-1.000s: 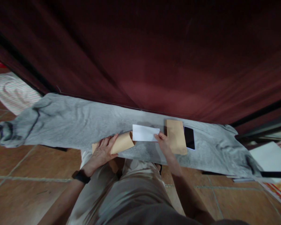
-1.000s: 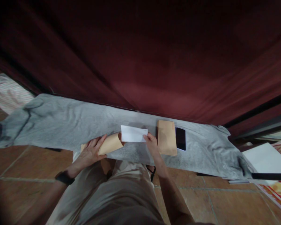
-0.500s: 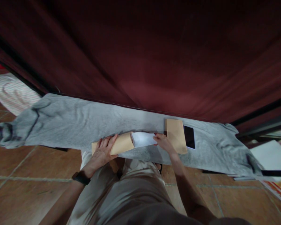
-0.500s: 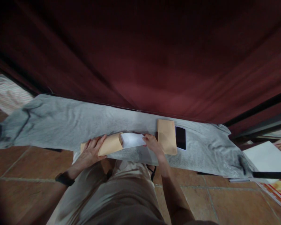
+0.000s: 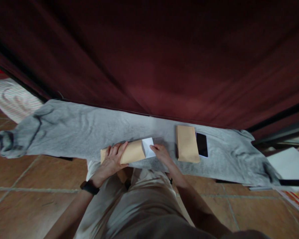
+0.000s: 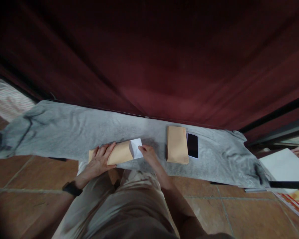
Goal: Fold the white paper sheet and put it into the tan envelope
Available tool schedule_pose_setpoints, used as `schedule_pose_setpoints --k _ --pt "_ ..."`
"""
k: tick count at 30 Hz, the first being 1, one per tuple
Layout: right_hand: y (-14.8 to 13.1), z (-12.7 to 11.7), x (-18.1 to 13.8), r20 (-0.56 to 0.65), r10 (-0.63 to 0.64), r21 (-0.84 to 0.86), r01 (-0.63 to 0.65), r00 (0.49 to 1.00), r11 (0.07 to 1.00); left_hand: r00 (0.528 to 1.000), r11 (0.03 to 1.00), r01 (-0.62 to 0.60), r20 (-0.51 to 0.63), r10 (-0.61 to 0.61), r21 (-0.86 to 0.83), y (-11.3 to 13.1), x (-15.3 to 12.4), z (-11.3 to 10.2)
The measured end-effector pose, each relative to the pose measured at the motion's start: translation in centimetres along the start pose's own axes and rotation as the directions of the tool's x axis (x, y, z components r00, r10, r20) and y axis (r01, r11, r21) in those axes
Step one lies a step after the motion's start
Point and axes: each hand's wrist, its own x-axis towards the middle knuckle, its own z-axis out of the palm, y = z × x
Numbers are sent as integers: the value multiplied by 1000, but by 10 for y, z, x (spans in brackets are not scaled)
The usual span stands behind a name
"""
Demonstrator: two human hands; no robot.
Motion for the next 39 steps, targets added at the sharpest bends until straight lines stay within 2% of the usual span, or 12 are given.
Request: schedule_pose_setpoints --k 5,11,19,26,39 --pt "-7 25 2 -21 -20 0 20 1000 1000 1000 1000 -15 -23 15 0 10 7 2" --pt "-3 40 7 15 57 34 -58 998 998 1000 1000 -18 -23 18 -19 16 14 3" --pt "4 44 13 14 78 105 -79 997 991 999 998 -36 -2 36 -60 19 16 1" --pt "5 45 11 -19 75 102 -72 997 992 998 994 -57 2 57 -93 17 18 0" --pt "2 46 1 -188 91 24 -89 978 996 999 997 -49 14 50 -64 16 18 4"
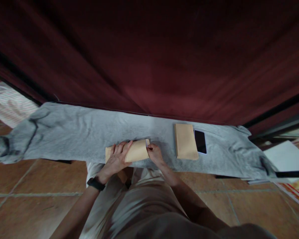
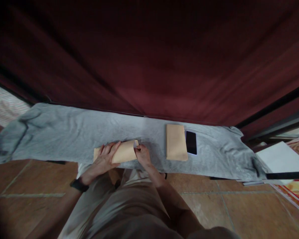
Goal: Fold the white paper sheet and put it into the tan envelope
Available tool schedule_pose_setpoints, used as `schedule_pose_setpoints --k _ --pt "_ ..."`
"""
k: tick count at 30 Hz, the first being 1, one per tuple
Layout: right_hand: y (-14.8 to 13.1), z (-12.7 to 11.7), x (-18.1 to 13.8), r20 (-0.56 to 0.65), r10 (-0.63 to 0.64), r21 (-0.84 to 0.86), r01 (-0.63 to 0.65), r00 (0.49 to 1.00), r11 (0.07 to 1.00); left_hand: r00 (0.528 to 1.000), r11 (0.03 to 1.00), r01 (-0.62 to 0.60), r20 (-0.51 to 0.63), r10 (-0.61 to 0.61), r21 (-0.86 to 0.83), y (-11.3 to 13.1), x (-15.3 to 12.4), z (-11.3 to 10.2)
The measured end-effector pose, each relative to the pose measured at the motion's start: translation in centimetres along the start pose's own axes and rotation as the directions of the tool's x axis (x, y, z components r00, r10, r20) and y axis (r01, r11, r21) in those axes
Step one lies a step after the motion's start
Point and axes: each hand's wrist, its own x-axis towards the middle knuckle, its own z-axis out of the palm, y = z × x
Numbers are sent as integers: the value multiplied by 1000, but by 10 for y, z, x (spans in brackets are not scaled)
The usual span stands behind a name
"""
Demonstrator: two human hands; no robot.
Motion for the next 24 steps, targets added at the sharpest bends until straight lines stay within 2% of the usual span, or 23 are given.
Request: schedule_pose_setpoints --k 9,16,20,22,24 --pt "3 1 0 -20 16 20 -15 1000 1000 1000 1000 -30 -6 30 0 -4 0 3" --pt "-2 3 -4 -76 -25 302 47 997 952 998 998 -51 -31 52 25 -10 9 -6" --pt "-7 -1 -2 -163 31 427 42 986 903 994 995 -96 -40 98 35 -11 20 -23" --pt "-9 -4 1 -122 73 491 -3 990 871 993 993 -112 -35 113 38 -12 27 -31" --pt "-9 -7 3 -21 83 538 -59 996 841 992 992 -123 -28 124 43 -12 34 -37"
